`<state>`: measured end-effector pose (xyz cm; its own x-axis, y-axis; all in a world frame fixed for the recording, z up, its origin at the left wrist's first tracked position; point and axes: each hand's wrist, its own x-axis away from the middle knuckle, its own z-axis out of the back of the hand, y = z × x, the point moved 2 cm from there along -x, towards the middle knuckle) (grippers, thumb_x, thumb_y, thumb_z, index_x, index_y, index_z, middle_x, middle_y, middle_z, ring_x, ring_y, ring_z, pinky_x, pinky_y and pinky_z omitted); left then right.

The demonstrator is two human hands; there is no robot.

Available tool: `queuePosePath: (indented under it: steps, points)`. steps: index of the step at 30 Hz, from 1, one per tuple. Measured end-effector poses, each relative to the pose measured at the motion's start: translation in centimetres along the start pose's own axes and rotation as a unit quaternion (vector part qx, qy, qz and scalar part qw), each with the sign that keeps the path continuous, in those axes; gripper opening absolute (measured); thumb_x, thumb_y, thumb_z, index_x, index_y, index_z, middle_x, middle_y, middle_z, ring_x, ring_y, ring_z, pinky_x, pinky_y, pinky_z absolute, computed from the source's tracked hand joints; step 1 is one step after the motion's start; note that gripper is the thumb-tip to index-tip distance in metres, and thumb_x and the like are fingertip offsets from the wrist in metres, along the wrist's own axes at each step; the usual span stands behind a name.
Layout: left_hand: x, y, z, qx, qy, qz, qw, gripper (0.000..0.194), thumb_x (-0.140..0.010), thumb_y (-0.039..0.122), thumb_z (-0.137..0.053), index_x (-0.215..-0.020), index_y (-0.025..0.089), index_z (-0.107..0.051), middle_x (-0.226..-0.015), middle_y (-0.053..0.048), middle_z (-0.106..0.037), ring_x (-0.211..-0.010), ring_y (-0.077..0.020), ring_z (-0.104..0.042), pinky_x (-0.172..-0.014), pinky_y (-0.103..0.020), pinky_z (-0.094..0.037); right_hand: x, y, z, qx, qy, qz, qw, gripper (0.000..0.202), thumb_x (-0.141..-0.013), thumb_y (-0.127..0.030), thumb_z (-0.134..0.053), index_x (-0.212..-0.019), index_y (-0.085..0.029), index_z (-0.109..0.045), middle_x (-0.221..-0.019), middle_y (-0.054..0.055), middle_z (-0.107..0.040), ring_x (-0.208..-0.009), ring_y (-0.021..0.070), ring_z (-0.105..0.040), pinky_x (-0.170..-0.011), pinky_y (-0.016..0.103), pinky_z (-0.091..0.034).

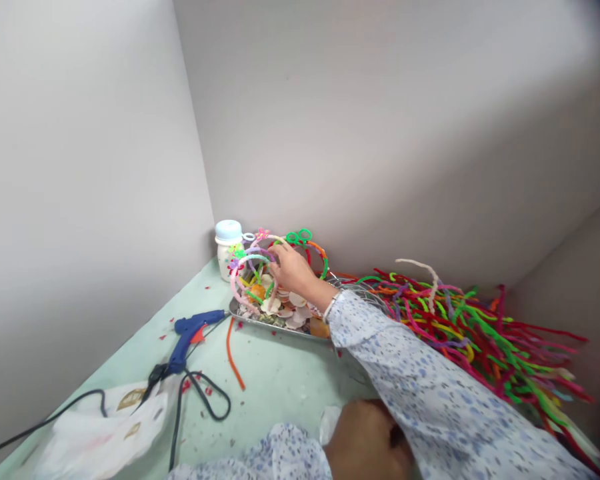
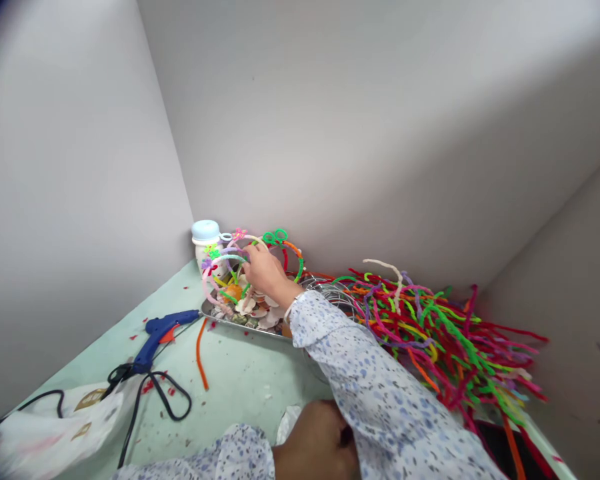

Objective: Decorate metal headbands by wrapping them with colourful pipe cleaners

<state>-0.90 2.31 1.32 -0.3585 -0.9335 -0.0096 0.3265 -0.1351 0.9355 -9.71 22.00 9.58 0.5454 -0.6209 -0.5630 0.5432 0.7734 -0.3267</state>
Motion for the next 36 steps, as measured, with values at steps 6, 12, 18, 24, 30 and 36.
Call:
queuePosePath:
  steps: [6,12,18,24,30,36]
  points:
    - [-1.1,-2.3,-1.8,-0.062,-0.004,-0.025,0.998,0.028,-0.076,0.025,-0.048,-0.087,0.018,-0.073,-0.082,-0.005,-0.072,-0.073,-0.0189,-0.063,-0.061,-0.025,-0.043,6.5,0.3,5.5,-0.023,0.013,-0.019,0.999,0.023,-0.082,-0.018,-0.054,-0.105,-0.018,-0.058,-0.097,0.005,-0.059,-0.083,0.0158,-0.057,-0.075,0.027,-0.044]
    - [-1.1,-2.4,-2.1,-0.034,0.012,-0.060,0.998,0.021,-0.074,0.019,-0.049,-0.078,0.016,-0.070,-0.069,-0.003,-0.066,-0.060,-0.0147,-0.052,-0.053,-0.023,-0.034,18.4,-0.2,11.4,-0.069,0.036,-0.102,0.992,0.021,-0.084,-0.018,-0.050,-0.101,-0.024,-0.060,-0.091,0.002,-0.061,-0.070,0.0141,-0.058,-0.068,0.026,-0.046]
    - [-1.1,-1.6,-1.9,0.013,0.024,-0.040,0.999,0.020,-0.079,0.026,-0.049,-0.072,0.014,-0.064,-0.061,0.001,-0.055,-0.059,-0.0123,-0.045,-0.055,-0.022,-0.033,28.8,1.1,14.3,-0.058,0.142,-0.209,0.966,0.012,-0.086,-0.028,-0.050,-0.094,-0.025,-0.060,-0.084,0.003,-0.063,-0.073,0.0179,-0.060,-0.064,0.028,-0.047]
    - [-1.3,-1.0,-1.8,0.057,0.024,-0.005,0.998,0.026,-0.082,0.034,-0.049,-0.068,0.014,-0.057,-0.061,0.003,-0.047,-0.061,-0.0118,-0.041,-0.057,-0.022,-0.032,32.5,2.8,14.3,-0.054,0.231,-0.302,0.923,0.017,-0.090,-0.032,-0.044,-0.082,-0.023,-0.055,-0.068,0.000,-0.056,-0.060,0.0160,-0.054,-0.058,0.027,-0.044]
    - [-1.4,-0.7,-1.8,0.061,0.014,-0.004,0.998,0.028,-0.083,0.036,-0.046,-0.065,0.015,-0.054,-0.059,0.004,-0.042,-0.059,-0.0114,-0.038,-0.055,-0.022,-0.030,32.0,2.7,12.7,-0.037,0.139,-0.248,0.958,0.012,-0.088,-0.026,-0.046,-0.082,-0.024,-0.056,-0.075,0.002,-0.058,-0.071,0.0185,-0.057,-0.066,0.030,-0.044]
    - [-1.4,-0.8,-1.8,0.061,0.017,-0.008,0.998,0.027,-0.083,0.034,-0.046,-0.067,0.015,-0.055,-0.060,0.004,-0.044,-0.060,-0.0118,-0.039,-0.056,-0.022,-0.030,31.9,3.0,12.1,-0.033,0.066,-0.250,0.965,0.013,-0.087,-0.022,-0.046,-0.081,-0.023,-0.057,-0.076,0.002,-0.059,-0.073,0.0186,-0.057,-0.066,0.030,-0.045]
